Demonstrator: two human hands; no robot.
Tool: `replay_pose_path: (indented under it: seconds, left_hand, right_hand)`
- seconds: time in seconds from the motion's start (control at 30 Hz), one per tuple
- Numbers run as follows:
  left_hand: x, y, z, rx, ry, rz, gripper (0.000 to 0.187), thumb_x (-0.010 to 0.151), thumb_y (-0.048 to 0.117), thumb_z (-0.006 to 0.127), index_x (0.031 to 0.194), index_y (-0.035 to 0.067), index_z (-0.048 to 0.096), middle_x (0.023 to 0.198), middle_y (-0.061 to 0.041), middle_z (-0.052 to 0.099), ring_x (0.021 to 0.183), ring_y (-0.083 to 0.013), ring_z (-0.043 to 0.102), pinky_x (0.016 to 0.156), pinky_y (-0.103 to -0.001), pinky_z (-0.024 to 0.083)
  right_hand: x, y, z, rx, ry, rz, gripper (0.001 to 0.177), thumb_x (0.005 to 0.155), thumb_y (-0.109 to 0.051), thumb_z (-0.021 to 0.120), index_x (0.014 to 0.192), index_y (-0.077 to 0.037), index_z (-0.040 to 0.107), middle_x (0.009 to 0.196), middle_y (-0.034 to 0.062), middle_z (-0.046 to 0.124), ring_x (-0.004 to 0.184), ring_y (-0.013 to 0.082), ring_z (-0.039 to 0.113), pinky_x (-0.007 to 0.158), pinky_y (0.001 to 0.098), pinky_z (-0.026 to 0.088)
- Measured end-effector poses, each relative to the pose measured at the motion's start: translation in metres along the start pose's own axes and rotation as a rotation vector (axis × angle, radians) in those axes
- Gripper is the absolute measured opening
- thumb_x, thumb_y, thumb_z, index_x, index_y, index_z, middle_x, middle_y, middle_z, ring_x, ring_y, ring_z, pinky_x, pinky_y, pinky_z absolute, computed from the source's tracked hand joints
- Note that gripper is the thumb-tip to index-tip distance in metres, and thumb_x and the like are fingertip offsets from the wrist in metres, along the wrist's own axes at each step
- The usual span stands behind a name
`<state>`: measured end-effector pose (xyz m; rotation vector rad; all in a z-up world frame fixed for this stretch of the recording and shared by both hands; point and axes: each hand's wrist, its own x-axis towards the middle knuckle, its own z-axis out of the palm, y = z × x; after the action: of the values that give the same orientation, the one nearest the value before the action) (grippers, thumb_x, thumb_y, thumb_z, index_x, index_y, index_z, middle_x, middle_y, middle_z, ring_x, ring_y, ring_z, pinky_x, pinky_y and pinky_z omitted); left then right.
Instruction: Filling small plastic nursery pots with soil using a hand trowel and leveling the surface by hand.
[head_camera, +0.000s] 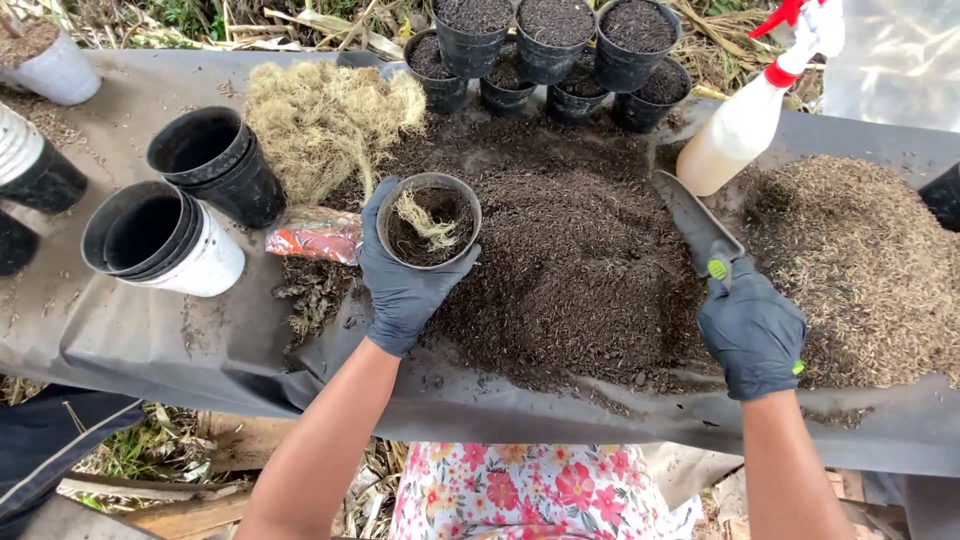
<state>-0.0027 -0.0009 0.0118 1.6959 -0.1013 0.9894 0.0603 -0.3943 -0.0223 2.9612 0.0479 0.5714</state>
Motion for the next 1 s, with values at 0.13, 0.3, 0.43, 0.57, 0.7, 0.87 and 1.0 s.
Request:
replay_pose_path:
  seconds: [0.13, 0.3, 0.43, 0.57, 0.7, 0.87, 1.0]
  left_hand:
    - [0.005, -0.009, -0.001, 0.119, 0.012, -0.025, 0.111, 0.055, 0.019, 0.103, 0.145, 0.006, 0.04, 0.144, -0.015, 0.052, 0.137, -0.0301, 0.054, 0.121, -0.04, 0.045]
    - [0.009, -0.003, -0.006, 0.065, -0.026, -0.145, 0.124, 0.045, 0.009, 0.106, 0.147, 0.005, 0.035, 0.142, -0.018, 0.053, 0.135, -0.0315, 0.055, 0.117, -0.045, 0.049]
    - [0.001, -0.007, -0.002, 0.047, 0.05, -0.04, 0.103, 0.061, 0.018, 0.1, 0.145, 0.006, 0.041, 0.143, -0.014, 0.054, 0.137, -0.0291, 0.054, 0.124, -0.04, 0.041]
    - [-0.004, -0.01, 0.0, -0.049, 0.071, -0.047, 0.097, 0.067, 0.011, 0.097, 0.146, 0.008, 0.042, 0.145, -0.012, 0.054, 0.138, -0.028, 0.054, 0.126, -0.039, 0.04]
    - [-0.004, -0.014, -0.001, -0.184, 0.066, -0.094, 0.102, 0.065, 0.005, 0.097, 0.149, 0.008, 0.039, 0.15, -0.011, 0.049, 0.142, -0.0271, 0.05, 0.128, -0.039, 0.039]
    - [-0.001, -0.008, -0.001, -0.077, 0.058, -0.034, 0.098, 0.065, 0.013, 0.099, 0.146, 0.008, 0.042, 0.147, -0.011, 0.05, 0.141, -0.0278, 0.051, 0.13, -0.037, 0.037]
    - [-0.003, -0.015, -0.002, -0.408, 0.043, -0.158, 0.102, 0.06, -0.002, 0.093, 0.147, 0.013, 0.041, 0.15, -0.01, 0.046, 0.14, -0.0282, 0.048, 0.122, -0.045, 0.048]
  right_hand:
    - [0.006, -0.037, -0.047, 0.276, -0.315, 0.141, 0.048, 0.11, -0.051, 0.035, 0.129, -0.02, 0.065, 0.093, 0.0185, 0.071, 0.083, 0.041, 0.068, 0.073, 0.0538, 0.055]
    - [0.016, -0.051, -0.049, 0.21, -0.243, 0.027, 0.053, 0.101, -0.057, 0.049, 0.14, -0.026, 0.067, 0.116, 0.0112, 0.077, 0.098, 0.0457, 0.074, 0.084, 0.0557, 0.059]
    - [0.02, -0.052, -0.073, 0.217, 0.204, -0.171, 0.03, 0.097, -0.043, 0.07, 0.121, -0.025, 0.075, 0.103, 0.0035, 0.075, 0.09, 0.0321, 0.074, 0.078, 0.0455, 0.055]
    - [0.021, -0.032, -0.065, 0.255, 0.212, -0.192, 0.031, 0.094, -0.025, 0.073, 0.118, -0.012, 0.059, 0.093, 0.0042, 0.066, 0.078, 0.0275, 0.067, 0.063, 0.0413, 0.049]
    - [0.0, -0.013, -0.063, 0.207, 0.003, -0.165, 0.044, 0.109, -0.049, 0.061, 0.133, -0.012, 0.055, 0.071, 0.0042, 0.066, 0.052, 0.0284, 0.066, 0.047, 0.0445, 0.051]
    - [-0.033, 0.009, -0.047, 0.308, -0.185, -0.311, 0.067, 0.109, -0.039, 0.029, 0.164, 0.0, 0.032, 0.121, 0.0253, 0.061, 0.11, 0.0409, 0.06, 0.103, 0.0571, 0.045]
    - [-0.072, 0.033, 0.008, 0.169, 0.019, -0.23, 0.022, 0.108, -0.027, 0.05, 0.121, -0.011, 0.058, 0.105, 0.0076, 0.058, 0.094, 0.025, 0.053, 0.096, 0.0405, 0.046]
